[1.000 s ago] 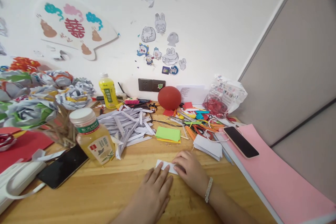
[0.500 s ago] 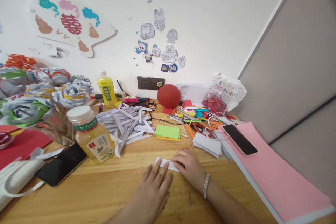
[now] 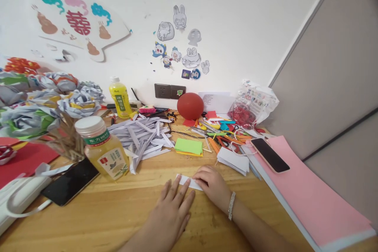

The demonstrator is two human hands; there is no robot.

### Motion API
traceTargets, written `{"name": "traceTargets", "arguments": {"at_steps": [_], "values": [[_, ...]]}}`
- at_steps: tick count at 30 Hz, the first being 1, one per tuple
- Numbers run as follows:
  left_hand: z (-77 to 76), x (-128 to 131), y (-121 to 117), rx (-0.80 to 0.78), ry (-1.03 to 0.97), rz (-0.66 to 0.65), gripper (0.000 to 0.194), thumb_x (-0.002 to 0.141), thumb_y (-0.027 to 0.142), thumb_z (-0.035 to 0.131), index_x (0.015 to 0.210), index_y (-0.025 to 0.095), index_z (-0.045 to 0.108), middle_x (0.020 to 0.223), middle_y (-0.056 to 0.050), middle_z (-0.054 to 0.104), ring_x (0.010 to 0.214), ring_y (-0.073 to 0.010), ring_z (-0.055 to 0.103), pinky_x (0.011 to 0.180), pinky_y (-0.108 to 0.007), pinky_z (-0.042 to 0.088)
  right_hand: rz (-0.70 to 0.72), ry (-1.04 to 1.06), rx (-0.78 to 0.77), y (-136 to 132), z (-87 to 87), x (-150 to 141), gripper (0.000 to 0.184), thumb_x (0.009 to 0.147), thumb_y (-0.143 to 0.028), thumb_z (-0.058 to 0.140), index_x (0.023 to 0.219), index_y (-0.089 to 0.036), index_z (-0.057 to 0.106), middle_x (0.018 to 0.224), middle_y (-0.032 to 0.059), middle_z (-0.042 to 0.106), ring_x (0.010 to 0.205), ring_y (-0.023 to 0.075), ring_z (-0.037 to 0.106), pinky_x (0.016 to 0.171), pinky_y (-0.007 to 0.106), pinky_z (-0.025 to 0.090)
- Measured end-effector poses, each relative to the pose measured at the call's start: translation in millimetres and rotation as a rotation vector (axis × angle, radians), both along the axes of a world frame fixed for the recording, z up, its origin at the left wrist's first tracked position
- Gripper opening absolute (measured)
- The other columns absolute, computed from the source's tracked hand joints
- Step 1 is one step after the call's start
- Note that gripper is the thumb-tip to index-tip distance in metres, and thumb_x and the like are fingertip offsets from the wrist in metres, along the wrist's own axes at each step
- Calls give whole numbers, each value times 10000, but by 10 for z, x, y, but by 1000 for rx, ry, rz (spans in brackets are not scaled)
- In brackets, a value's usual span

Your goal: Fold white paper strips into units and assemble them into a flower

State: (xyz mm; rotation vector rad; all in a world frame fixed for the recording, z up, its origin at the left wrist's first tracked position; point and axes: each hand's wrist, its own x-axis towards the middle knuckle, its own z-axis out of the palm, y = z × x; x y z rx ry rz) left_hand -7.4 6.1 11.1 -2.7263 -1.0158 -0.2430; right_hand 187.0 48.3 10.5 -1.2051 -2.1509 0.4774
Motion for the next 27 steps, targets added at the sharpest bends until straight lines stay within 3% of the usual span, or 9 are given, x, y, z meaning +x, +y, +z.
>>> {"name": "traceTargets", "arguments": {"at_steps": [5, 9, 15, 18, 23, 27], "values": [[36, 11, 0, -31, 24, 4, 512, 811, 186, 475, 1319, 211, 415, 1366, -107, 452, 1246, -353, 392, 960, -495, 351, -47, -81, -4, -19, -4, -21, 44, 803, -217, 611, 822, -187, 638, 831, 27, 617, 811, 173, 540, 736, 301, 402], [-2, 3, 6, -38, 16, 7, 515, 831, 195, 458, 1341, 212, 389, 1377, -114, 437, 1255, -347, 380, 979, -503, 321, -81, -217, -29, -44, 25, -51, 157, 767, -298, 667, 870, -198, 602, 890, 22, 581, 853, 190, 505, 746, 314, 367], [-32, -20, 32, -56, -18, -14, 499, 842, 236, 489, 1334, 240, 402, 1368, -113, 448, 1262, -341, 378, 1012, -537, 275, -127, -244, -111, -97, 127, 39, 213, 760, -284, 677, 944, -238, 580, 959, 6, 553, 935, 198, 476, 815, 332, 335], [71, -127, 98, -164, -10, -38, 521, 840, 259, 513, 1344, 265, 383, 1386, -99, 422, 1278, -336, 357, 1006, -538, 307, -117, -228, -163, -115, 172, 134, 259, 738, -270, 694, 969, -243, 581, 983, 11, 553, 954, 208, 472, 831, 341, 340], [308, -441, 274, -399, -57, -179, 587, 885, 248, 463, 1397, 357, 197, 1429, -20, 330, 1301, -183, 339, 1059, -397, 302, -69, -189, -214, -100, 185, 248, 257, 742, -276, 686, 981, -241, 597, 1000, 22, 559, 968, 210, 478, 838, 343, 360], [383, -541, 338, -481, -72, -204, 586, 897, 254, 440, 1398, 370, 160, 1422, -4, 331, 1304, -178, 323, 1062, -398, 294, 6, -152, -196, -63, 143, 345, 295, 738, -305, 696, 1007, -239, 596, 1020, 31, 555, 976, 209, 486, 852, 346, 373]]}}
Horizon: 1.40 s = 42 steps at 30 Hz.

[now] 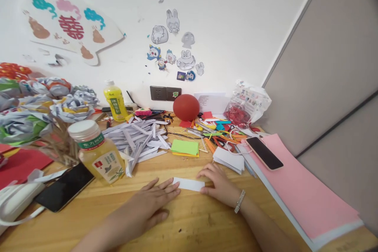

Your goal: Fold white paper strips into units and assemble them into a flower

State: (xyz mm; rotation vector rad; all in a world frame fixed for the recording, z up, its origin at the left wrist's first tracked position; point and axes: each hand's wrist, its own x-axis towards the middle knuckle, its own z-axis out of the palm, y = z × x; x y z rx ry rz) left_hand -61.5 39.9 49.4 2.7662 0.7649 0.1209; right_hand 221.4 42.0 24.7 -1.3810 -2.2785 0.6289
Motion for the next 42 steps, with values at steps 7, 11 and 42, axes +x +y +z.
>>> {"name": "traceTargets", "arguments": {"at_steps": [7, 11, 42], "values": [[-22, 4, 5, -21, 1, 9, 613, 883, 187, 422, 1403, 358, 145, 1431, -9, 317, 1312, -185, 314, 1062, -439, 287, 72, 24, 33, 9, -24, 74, 293, 749, -262, 684, 1029, -224, 605, 1023, 41, 546, 979, 200, 486, 870, 341, 378], [12, 2, 0, -18, -29, 14, 645, 845, 161, 471, 1393, 366, 200, 1419, 0, 341, 1303, -189, 326, 1058, -416, 307, 24, 4, 1, -2, 38, 27, 267, 736, -264, 692, 991, -227, 621, 1012, 36, 554, 967, 203, 497, 861, 353, 380], [-268, 449, -74, 487, -258, 106, 257, 952, 194, 317, 923, 167, 570, 779, -37, 566, 714, -165, 489, 657, -291, 406, 63, 142, -24, -134, 92, -342, 153, 732, -119, 631, 866, -183, 593, 787, -3, 604, 691, 132, 531, 622, 226, 380]]}}
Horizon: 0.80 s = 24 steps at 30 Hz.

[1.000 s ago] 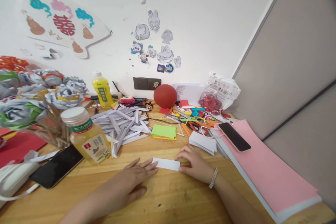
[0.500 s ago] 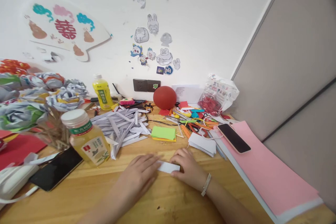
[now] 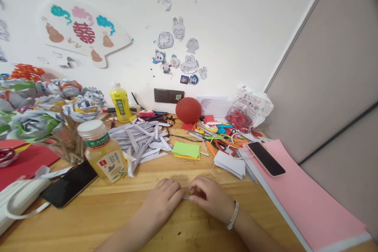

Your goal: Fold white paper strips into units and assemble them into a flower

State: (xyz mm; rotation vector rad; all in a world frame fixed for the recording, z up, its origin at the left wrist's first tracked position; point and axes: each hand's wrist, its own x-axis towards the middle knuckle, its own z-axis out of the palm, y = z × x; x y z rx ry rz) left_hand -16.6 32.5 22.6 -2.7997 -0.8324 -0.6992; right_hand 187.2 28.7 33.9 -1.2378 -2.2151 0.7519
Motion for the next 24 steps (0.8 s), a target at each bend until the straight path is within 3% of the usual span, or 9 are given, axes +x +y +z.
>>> {"name": "traceTargets", "arguments": {"at_steps": [3, 10, 13, 16, 20, 24], "values": [[0, -18, 21, 47, 17, -12, 282, 955, 197, 310, 825, 167, 558, 761, -31, 550, 705, -161, 476, 663, -296, 394, -1, 17, -34, 7, 34, 29, 115, 737, -141, 631, 840, -183, 604, 771, -7, 601, 676, 125, 528, 618, 223, 380], [96, 3, 19, 198, 9, -71, 230, 949, 164, 338, 1060, 161, 539, 847, -54, 569, 795, -177, 499, 706, -317, 398, -27, 151, -167, 27, -9, 23, 128, 723, -109, 580, 826, -178, 610, 739, -15, 594, 645, 107, 520, 585, 198, 393], [67, 31, -10, 201, 19, -76, 208, 942, 159, 358, 917, 150, 564, 771, -37, 548, 725, -167, 484, 658, -306, 378, -37, 194, -185, 25, -25, 4, 136, 709, -90, 569, 812, -174, 601, 724, -20, 582, 640, 103, 517, 575, 189, 392], [27, 37, -18, 188, 23, -84, 311, 953, 163, 314, 731, 152, 531, 687, -21, 519, 650, -154, 447, 607, -294, 340, -17, 188, -188, 15, -20, -4, 141, 693, -65, 562, 780, -172, 594, 695, -31, 563, 610, 94, 500, 555, 180, 383], [33, 10, 5, 202, 2, -99, 354, 960, 157, 274, 708, 153, 523, 674, -25, 535, 652, -160, 442, 604, -302, 317, 68, 125, -92, -2, -5, 5, 204, 695, -30, 532, 807, -181, 611, 714, -27, 575, 621, 97, 505, 574, 184, 390], [75, -22, 28, 187, -18, -98, 316, 957, 155, 301, 757, 152, 546, 810, -47, 601, 739, -167, 472, 654, -307, 331, 266, 57, 135, -4, -27, 27, 219, 758, -55, 510, 853, -198, 647, 824, 16, 626, 776, 133, 551, 714, 225, 425]]}}
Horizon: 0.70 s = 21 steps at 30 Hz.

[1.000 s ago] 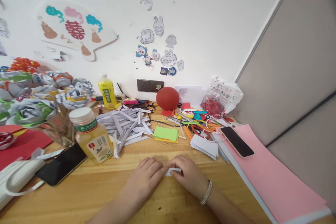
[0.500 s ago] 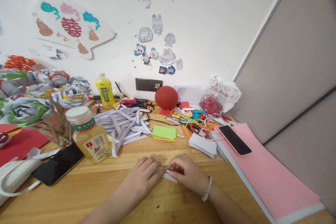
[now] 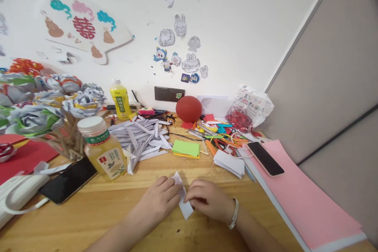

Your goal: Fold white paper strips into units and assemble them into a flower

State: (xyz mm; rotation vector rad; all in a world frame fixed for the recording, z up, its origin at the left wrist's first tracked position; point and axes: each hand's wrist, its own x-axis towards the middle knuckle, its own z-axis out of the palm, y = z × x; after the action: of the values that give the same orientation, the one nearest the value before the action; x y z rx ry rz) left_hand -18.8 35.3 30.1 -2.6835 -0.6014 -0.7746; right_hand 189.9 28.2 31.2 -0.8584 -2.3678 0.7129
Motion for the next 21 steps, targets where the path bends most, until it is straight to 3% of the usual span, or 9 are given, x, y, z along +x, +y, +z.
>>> {"name": "traceTargets", "arguments": {"at_steps": [4, 9, 12, 21], "values": [[22, -16, 5, -38, 20, 15, 336, 962, 173, 292, 743, 160, 547, 845, -46, 611, 747, -166, 474, 664, -311, 338, 23, -75, 149, 11, -48, 12, 243, 785, -57, 477, 845, -198, 665, 830, 36, 654, 794, 149, 565, 747, 250, 436], [18, -4, -11, -35, 69, -26, 297, 954, 164, 320, 779, 165, 560, 785, -36, 587, 700, -157, 457, 632, -312, 333, -87, -100, 191, 15, -90, -19, 180, 813, -121, 536, 876, -203, 684, 828, 39, 671, 781, 166, 573, 723, 268, 437], [18, -9, -13, -41, 96, -57, 251, 941, 158, 370, 780, 173, 562, 725, -23, 558, 683, -152, 453, 627, -304, 332, -72, -135, 188, 18, -94, -17, 168, 816, -155, 563, 899, -221, 692, 831, 33, 662, 777, 166, 564, 712, 269, 428], [38, -68, 60, -374, -2, -96, 238, 926, 209, 417, 761, 186, 586, 783, -15, 632, 763, -145, 526, 700, -277, 364, -59, -146, 84, 83, -120, 87, 150, 777, -235, 668, 920, -230, 714, 853, 35, 615, 801, 159, 546, 707, 266, 401]]}}
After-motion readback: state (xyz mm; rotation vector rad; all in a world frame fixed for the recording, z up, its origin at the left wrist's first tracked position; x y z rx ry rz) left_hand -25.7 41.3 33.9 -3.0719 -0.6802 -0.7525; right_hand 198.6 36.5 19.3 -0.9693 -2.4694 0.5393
